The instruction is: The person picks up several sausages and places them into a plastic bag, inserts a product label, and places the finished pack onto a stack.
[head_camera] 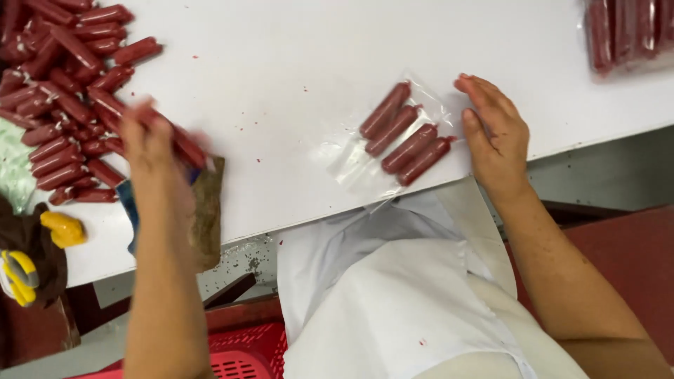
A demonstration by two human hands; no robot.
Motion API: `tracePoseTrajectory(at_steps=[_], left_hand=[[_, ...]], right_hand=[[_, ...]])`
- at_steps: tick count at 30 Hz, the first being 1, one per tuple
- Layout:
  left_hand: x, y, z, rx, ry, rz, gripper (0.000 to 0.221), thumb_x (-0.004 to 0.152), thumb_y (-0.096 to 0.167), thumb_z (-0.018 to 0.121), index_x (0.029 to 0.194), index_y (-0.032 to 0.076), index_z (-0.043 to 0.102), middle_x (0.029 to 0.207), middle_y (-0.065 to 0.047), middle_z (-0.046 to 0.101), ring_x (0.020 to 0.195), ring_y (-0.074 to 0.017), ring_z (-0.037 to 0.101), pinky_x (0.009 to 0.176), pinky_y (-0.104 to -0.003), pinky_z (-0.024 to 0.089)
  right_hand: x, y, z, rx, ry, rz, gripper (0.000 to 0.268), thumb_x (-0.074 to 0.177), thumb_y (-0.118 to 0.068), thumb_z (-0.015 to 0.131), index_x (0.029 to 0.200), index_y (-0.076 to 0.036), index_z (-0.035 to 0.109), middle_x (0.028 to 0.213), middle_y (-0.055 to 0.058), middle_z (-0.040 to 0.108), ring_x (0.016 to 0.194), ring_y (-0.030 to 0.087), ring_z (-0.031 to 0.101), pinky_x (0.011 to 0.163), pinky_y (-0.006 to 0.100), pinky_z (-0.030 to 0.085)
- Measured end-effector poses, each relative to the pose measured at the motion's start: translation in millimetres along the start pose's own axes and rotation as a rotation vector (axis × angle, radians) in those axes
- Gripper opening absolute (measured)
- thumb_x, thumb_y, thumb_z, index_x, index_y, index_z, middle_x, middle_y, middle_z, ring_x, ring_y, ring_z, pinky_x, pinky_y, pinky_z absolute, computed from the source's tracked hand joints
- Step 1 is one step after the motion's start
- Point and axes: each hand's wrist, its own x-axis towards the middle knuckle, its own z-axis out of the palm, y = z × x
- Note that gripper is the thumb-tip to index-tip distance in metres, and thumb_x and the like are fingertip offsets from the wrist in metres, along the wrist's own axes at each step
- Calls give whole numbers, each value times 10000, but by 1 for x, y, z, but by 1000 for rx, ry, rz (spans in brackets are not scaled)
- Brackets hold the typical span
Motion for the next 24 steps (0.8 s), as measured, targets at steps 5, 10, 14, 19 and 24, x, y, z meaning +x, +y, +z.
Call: tracePoseTrajectory(at_steps=[5,10,14,19,24], left_hand=[[-67,-77,20,-170,-716,-217,649,889,2,532,1455,159,256,1099,-187,547,603,-177,549,467,-305,510],[-102,-112,43,356,-534,341,384,889,173,721,1271,150,700,964,15,720,799,-114,637,780,-242,509],[-96,-126,75,316,-273,784,343,950,34,699,1286,69,635,1160,-150,702,1065,-249,692,972,-327,584],[-81,-137,130,249,-244,993,344,974,39,710,1302,55,610,1192,-186,650,1070,-296,691,992,-375,594],[-79,-122,140,366,-301,1034,355,1010,64,668,1345,17,563,1194,-172,655,1046,-310,624,945,-416,548]], right_hand=[[1,5,-4,-49,-247,49,485,1139,-400,291,1560,-167,351,1605,94,414,1549,352,302,1273,558,100],[8,-2,-4,-74,-463,46,608,1104,-476,100,1599,-150,237,1648,95,346,1579,315,199,1253,528,-92],[9,0,-3,-129,-534,23,601,1101,-458,49,1607,-167,189,1592,80,439,1565,324,218,1235,551,-105],[8,2,-2,-167,-579,10,605,1089,-467,49,1612,-176,140,1668,-3,287,1576,267,175,1246,542,-110],[8,-4,-1,-124,-450,40,622,1095,-499,36,1605,-168,172,1656,135,323,1572,372,185,1265,517,-49]])
